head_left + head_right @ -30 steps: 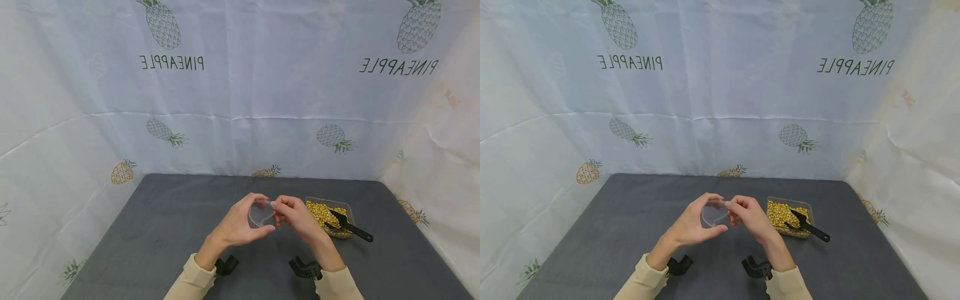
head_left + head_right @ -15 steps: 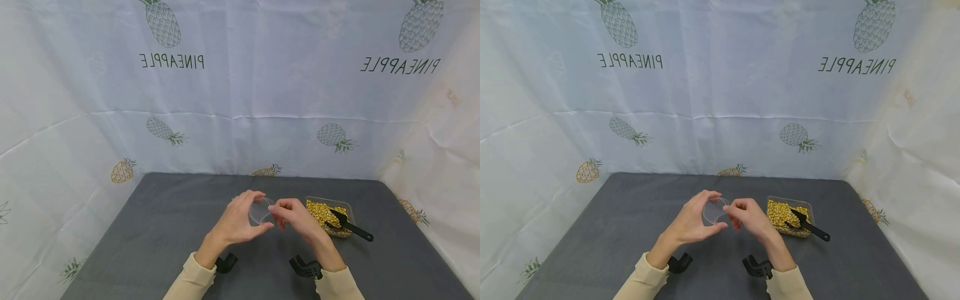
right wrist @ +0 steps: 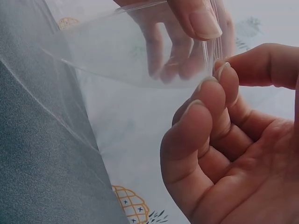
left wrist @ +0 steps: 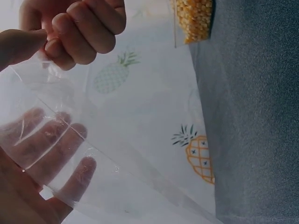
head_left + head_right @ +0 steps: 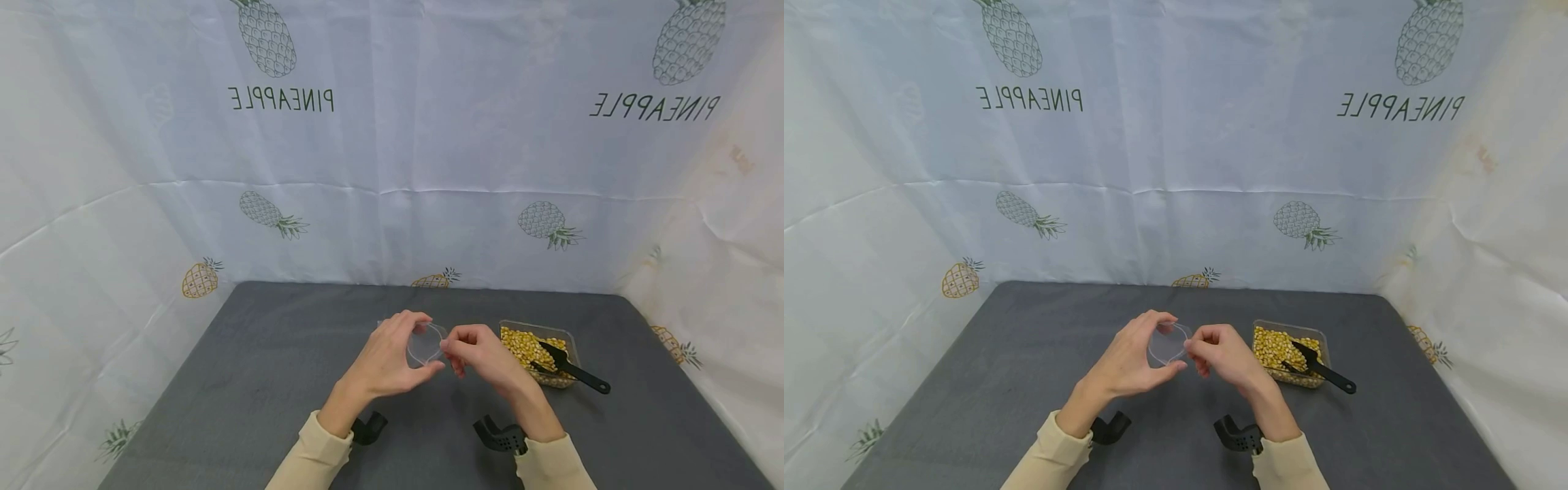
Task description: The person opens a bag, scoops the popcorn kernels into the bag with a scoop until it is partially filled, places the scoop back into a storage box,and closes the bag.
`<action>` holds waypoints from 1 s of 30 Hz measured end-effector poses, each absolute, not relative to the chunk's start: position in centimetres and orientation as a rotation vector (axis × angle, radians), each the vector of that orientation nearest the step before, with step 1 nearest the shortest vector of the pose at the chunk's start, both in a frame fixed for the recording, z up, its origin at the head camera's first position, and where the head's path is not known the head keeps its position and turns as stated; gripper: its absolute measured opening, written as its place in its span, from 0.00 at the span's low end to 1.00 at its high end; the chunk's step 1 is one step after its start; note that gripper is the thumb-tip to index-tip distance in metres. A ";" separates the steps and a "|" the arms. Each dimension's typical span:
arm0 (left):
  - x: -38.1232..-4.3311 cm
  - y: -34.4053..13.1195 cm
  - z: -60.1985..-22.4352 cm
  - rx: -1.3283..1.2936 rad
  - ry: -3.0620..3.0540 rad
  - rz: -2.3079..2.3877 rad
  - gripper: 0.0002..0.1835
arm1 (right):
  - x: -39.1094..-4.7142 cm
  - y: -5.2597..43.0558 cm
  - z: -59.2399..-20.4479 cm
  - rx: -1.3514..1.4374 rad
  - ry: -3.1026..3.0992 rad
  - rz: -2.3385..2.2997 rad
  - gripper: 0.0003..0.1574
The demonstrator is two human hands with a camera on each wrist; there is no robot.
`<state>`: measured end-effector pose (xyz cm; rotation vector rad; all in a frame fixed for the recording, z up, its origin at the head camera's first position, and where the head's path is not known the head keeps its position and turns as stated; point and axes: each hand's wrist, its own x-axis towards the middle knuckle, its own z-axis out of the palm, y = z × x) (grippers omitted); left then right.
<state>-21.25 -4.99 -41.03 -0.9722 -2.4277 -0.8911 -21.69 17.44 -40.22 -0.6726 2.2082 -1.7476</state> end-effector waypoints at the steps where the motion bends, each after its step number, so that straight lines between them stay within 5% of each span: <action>1: -21.3 -5.0 -41.0 -0.972 -2.433 -0.898 0.33 | -21.7 17.5 -40.2 -0.672 2.209 -1.743 0.23; 30: -21.4 -5.7 -41.8 -0.987 -2.475 -0.820 0.29 | -21.1 18.2 -40.4 -0.612 2.294 -1.646 0.18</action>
